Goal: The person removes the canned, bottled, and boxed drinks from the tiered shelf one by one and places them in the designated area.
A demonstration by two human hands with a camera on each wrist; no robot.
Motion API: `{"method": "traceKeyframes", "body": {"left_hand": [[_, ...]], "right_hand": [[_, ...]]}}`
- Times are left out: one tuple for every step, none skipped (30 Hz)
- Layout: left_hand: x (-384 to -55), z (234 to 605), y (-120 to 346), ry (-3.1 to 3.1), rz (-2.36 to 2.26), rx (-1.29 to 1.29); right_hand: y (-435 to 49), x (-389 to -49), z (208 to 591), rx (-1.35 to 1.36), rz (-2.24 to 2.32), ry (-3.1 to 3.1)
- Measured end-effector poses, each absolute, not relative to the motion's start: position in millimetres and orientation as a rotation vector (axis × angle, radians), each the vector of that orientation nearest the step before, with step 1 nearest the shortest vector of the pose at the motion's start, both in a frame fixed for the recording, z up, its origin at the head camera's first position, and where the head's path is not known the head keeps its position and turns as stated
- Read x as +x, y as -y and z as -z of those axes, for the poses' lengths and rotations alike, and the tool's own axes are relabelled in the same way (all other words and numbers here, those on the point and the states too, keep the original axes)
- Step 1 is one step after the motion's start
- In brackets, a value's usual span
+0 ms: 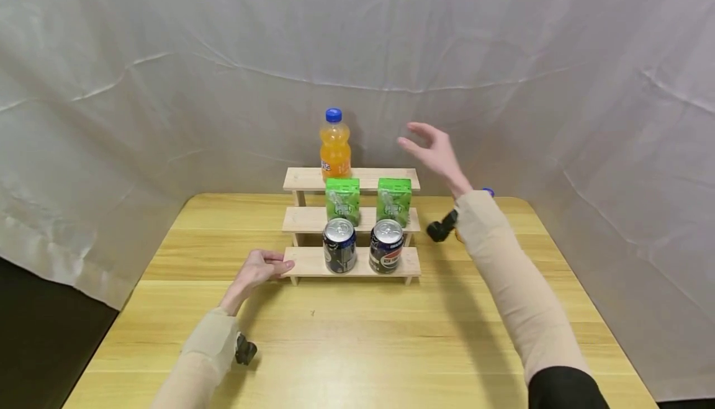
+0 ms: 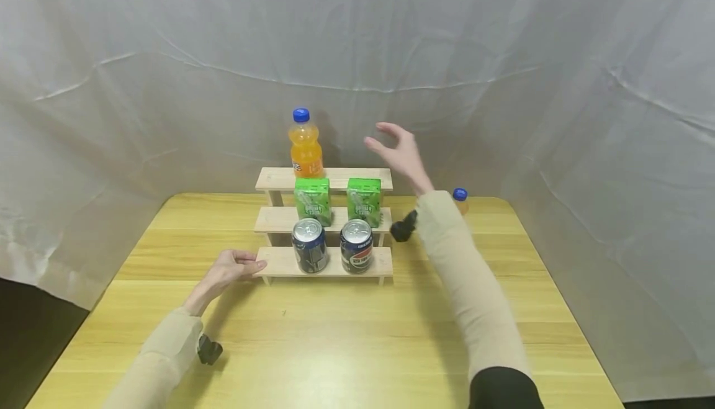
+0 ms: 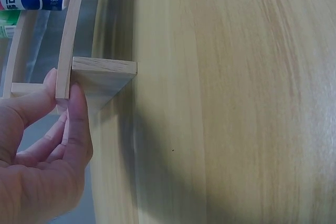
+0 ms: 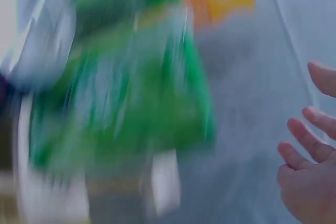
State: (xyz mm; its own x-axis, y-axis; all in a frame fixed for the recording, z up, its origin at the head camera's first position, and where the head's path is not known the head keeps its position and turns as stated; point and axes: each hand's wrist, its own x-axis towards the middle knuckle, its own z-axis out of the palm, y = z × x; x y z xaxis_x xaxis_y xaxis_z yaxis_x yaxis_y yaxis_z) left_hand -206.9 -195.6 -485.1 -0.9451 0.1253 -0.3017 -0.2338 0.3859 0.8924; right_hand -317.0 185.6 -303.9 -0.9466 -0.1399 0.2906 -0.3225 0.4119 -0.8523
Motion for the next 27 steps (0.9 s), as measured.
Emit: {"method": "traceKeyframes", "body": {"left_hand": [[-206.6,484.8,195.4,-2.327,-1.582,-0.094],[-206.2,484.5,195.1,-2.324,-1.586,-0.092],[-206.0,484.3,194.9,-2.322,-1.591,-0.096],[-205.7,484.2,194.4,-2.32,-1.595,-0.101],[-205.6,484.1,194.1,-2.322,-1.594,-0.101],[-205.5,484.6,193.6,-2.321,-1.595,-0.104],[-205.4,484.8,192.9,-2.322,-1.592,-0.103],[-205.5,485.2,192.3,-2.325,-1.589,-0.103],[-205.6,485.7,191.9,-2.329,-1.583,-0.1],[-205.6,485.7,191.3,-2.328,-1.584,-0.102],[-205.9,486.1,191.0,-2.326,-1.588,-0.105],[-206.0,486.4,190.7,-2.325,-1.589,-0.102],[-205.9,486.3,190.4,-2.328,-1.586,-0.097],[-205.9,486.3,190.2,-2.328,-1.588,-0.095],[-205.8,486.2,190.0,-2.324,-1.594,-0.099],[-205.7,486.0,189.8,-2.319,-1.602,-0.101],[-205.5,485.8,189.8,-2.32,-1.6,-0.095],[-205.3,485.4,189.9,-2.32,-1.598,-0.085],[-205.2,485.1,189.8,-2.318,-1.603,-0.085],[-204.9,484.8,189.9,-2.314,-1.609,-0.083],[-204.9,484.7,190.4,-2.312,-1.611,-0.078],[-204.9,484.4,190.8,-2.313,-1.611,-0.071],[-204.8,484.2,191.3,-2.314,-1.61,-0.065],[-204.6,484.2,191.4,-2.311,-1.615,-0.067],[-204.3,484.0,191.6,-2.309,-1.619,-0.07],[-204.3,484.1,191.9,-2.308,-1.619,-0.069],[-204.3,484.2,192.2,-2.307,-1.619,-0.071]], "right_hand": [[-171.9,-317.5,299.8,0.44,-1.586,2.499],[-158.4,-317.9,296.2,0.459,-1.609,2.511],[-145.8,-318.2,293.7,0.471,-1.64,2.52],[-133.7,-318.5,291.5,0.476,-1.675,2.529],[-122.6,-318.7,290.0,0.474,-1.708,2.533],[-112.7,-318.9,289.0,0.471,-1.746,2.528],[-103.8,-319.6,288.4,0.459,-1.773,2.527],[-96.0,-320.2,288.0,0.448,-1.789,2.525],[-89.2,-320.8,287.9,0.444,-1.807,2.515],[-83.3,-321.9,287.9,0.447,-1.817,2.507],[-78.2,-323.0,287.9,0.45,-1.827,2.5],[-73.8,-324.0,288.2,0.458,-1.83,2.493],[-70.0,-324.9,288.3,0.465,-1.832,2.486],[-66.7,-325.9,288.6,0.473,-1.833,2.476],[-63.8,-327.1,288.8,0.478,-1.835,2.467],[-61.3,-328.4,289.1,0.475,-1.835,2.462],[-59.1,-329.3,289.3,0.469,-1.834,2.456],[-57.1,-330.1,289.5,0.457,-1.828,2.454],[-55.5,-330.9,289.5,0.442,-1.825,2.455],[-54.0,-331.7,289.5,0.43,-1.817,2.456],[-52.7,-332.2,289.3,0.42,-1.811,2.455],[-51.7,-332.4,288.9,0.417,-1.805,2.452],[-50.7,-332.5,288.4,0.417,-1.799,2.449],[-50.1,-332.2,288.0,0.415,-1.79,2.445],[-49.5,-332.1,287.7,0.416,-1.782,2.439],[-49.1,-331.6,287.1,0.419,-1.774,2.432],[-49.1,-331.0,286.3,0.414,-1.772,2.427]]}}
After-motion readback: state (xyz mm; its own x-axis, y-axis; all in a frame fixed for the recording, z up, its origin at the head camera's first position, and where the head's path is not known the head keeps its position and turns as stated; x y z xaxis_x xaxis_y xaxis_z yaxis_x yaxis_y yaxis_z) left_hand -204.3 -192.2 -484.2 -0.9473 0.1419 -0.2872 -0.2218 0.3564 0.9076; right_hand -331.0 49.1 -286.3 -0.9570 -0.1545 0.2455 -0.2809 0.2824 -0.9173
